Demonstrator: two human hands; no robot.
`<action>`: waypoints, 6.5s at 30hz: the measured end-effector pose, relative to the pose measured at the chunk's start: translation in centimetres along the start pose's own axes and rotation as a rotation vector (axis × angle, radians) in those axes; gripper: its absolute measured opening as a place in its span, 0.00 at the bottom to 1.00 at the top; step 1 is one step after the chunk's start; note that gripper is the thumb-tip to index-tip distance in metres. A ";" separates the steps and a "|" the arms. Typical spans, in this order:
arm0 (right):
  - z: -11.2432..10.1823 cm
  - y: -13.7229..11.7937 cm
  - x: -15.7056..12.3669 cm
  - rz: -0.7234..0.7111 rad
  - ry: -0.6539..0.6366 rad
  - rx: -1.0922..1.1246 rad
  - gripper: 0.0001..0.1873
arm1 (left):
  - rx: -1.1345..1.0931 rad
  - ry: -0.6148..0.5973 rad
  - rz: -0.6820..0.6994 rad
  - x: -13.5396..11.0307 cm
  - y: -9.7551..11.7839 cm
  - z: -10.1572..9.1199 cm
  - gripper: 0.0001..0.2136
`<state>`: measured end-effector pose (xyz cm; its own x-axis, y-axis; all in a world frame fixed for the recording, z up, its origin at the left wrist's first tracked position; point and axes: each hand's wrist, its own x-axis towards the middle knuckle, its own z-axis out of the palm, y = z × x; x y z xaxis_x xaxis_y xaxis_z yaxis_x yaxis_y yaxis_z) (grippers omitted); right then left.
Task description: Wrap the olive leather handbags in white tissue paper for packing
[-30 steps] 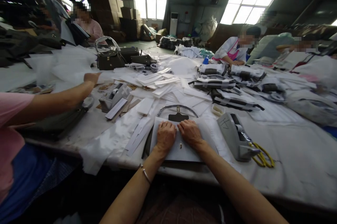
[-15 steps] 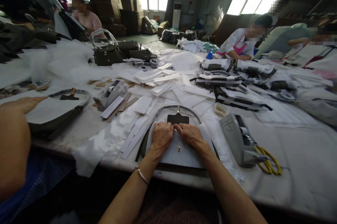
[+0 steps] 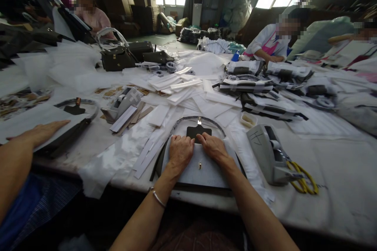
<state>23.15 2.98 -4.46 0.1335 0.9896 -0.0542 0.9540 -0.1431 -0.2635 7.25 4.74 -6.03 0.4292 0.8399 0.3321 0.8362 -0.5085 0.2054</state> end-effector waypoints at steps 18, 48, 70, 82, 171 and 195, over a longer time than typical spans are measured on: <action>0.7 1.3 0.8 -0.028 0.431 0.806 0.33 | -0.024 0.041 -0.022 0.0 0.1 0.2 0.14; -0.8 0.4 -1.9 -0.313 0.039 0.599 0.20 | -0.593 0.106 0.600 -2.8 -0.5 -1.9 0.16; -3.4 -0.6 -2.9 -0.343 0.023 0.368 0.12 | -0.164 -0.165 0.573 -8.4 0.6 -4.4 0.21; -2.6 1.4 -7.7 -0.463 -0.170 0.515 0.10 | -0.206 0.088 0.637 -9.9 -0.5 -2.7 0.17; 1.7 0.4 -10.6 -0.664 0.311 -0.353 0.42 | 0.159 0.153 0.484 -10.0 -1.4 -3.0 0.16; 2.8 1.3 -11.0 -0.659 0.277 -0.367 0.45 | -0.036 0.342 0.483 -11.7 -5.6 -3.5 0.17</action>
<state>22.18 -8.12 -6.93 -0.4723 0.8435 0.2556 0.8806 0.4393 0.1776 -3.64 -2.88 -7.86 0.6185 0.4063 0.6725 0.5591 -0.8290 -0.0134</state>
